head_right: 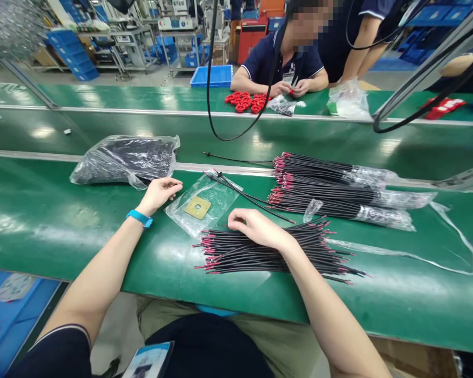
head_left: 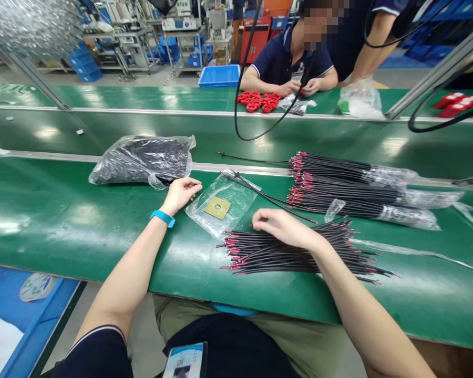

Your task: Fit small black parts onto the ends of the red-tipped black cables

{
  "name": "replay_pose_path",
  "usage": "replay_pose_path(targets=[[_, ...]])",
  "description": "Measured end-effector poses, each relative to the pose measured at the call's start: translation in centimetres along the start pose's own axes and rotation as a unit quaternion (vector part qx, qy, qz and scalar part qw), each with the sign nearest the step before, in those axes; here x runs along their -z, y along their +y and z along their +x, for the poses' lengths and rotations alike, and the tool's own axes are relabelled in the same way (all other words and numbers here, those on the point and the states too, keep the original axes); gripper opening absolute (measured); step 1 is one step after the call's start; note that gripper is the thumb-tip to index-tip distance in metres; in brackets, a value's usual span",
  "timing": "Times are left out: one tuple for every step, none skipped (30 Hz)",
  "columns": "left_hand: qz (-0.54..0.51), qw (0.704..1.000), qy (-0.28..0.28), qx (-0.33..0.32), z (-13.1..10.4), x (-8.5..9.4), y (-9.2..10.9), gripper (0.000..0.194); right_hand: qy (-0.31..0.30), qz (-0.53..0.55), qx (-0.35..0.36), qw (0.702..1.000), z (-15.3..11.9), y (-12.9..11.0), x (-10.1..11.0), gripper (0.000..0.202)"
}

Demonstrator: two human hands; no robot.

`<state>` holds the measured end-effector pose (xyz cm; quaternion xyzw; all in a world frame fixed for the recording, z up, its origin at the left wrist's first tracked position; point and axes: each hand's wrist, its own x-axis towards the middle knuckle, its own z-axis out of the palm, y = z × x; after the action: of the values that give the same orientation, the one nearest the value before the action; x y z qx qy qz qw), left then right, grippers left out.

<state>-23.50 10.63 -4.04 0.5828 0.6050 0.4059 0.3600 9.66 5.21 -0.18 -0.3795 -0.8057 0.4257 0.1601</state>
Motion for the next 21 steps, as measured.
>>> replay_pose_path(targets=[[-0.044,0.999,-0.006,0.022,0.1,-0.1,0.0,0.039,0.036,0.015,-0.007,0.999,0.8,0.0,-0.2,0.029],[-0.08,0.996,-0.008,0.036,0.1,-0.2,0.1,0.042,0.071,0.022,-0.008,0.997,1.7,0.0,-0.6,0.028],[-0.109,0.993,-0.01,0.044,0.1,-0.3,0.1,0.044,0.103,0.018,-0.002,0.995,2.8,0.1,-1.0,0.025],[-0.13,0.99,-0.012,0.049,0.2,-0.3,0.1,0.045,0.129,0.002,0.011,0.992,3.8,0.2,-1.6,0.022],[-0.143,0.988,-0.015,0.05,0.2,-0.4,0.1,0.046,0.153,-0.019,0.029,0.988,4.9,0.3,-2.2,0.019],[-0.151,0.987,-0.018,0.05,0.2,-0.4,0.0,0.047,0.173,-0.039,0.048,0.983,5.8,0.5,-2.8,0.017],[-0.155,0.987,-0.019,0.047,0.2,-0.4,0.0,0.047,0.19,-0.055,0.064,0.978,6.6,0.7,-3.4,0.016],[-0.159,0.986,-0.017,0.044,0.2,-0.5,0.0,0.049,0.202,-0.068,0.077,0.974,7.1,1.0,-4.0,0.016],[-0.165,0.985,-0.013,0.04,0.1,-0.6,0.0,0.051,0.209,-0.079,0.086,0.971,7.4,1.2,-4.5,0.017],[-0.172,0.984,-0.009,0.038,0.1,-0.7,0.0,0.052,0.211,-0.088,0.09,0.969,7.5,1.5,-4.9,0.018],[-0.178,0.983,-0.005,0.035,0.1,-0.8,0.0,0.053,0.208,-0.102,0.091,0.969,7.5,1.7,-5.2,0.02],[-0.181,0.983,-0.003,0.034,0.0,-0.9,0.0,0.052,0.2,-0.121,0.089,0.968,7.4,1.9,-5.4,0.021],[-0.181,0.983,-0.004,0.033,0.0,-1.0,0.1,0.05,0.189,-0.15,0.084,0.967,7.3,1.9,-5.5,0.022],[-0.179,0.983,-0.006,0.034,-0.1,-1.1,0.2,0.047,0.172,-0.188,0.079,0.964,7.1,1.8,-5.6,0.023],[-0.177,0.984,-0.009,0.034,-0.1,-1.2,0.3,0.045,0.152,-0.233,0.074,0.958,7.0,1.6,-5.6,0.024],[-0.176,0.984,-0.011,0.034,-0.2,-1.2,0.4,0.043,0.132,-0.28,0.071,0.948,7.0,1.4,-5.6,0.025],[-0.176,0.984,-0.013,0.032,-0.3,-1.3,0.6,0.043,0.114,-0.323,0.07,0.937,7.0,1.2,-5.6,0.025],[-0.177,0.984,-0.014,0.031,-0.4,-1.3,0.8,0.044,0.1,-0.358,0.07,0.926,7.0,1.0,-5.6,0.025],[-0.178,0.983,-0.016,0.028,-0.6,-1.3,1.0,0.044,0.092,-0.384,0.071,0.916,7.0,0.9,-5.5,0.024],[-0.18,0.983,-0.019,0.023,-0.8,-1.4,1.2,0.045,0.092,-0.398,0.073,0.91,7.0,0.8,-5.5,0.023],[-0.184,0.983,-0.023,0.018,-0.9,-1.4,1.4,0.045,0.102,-0.399,0.074,0.908,7.0,0.8,-5.5,0.023]])
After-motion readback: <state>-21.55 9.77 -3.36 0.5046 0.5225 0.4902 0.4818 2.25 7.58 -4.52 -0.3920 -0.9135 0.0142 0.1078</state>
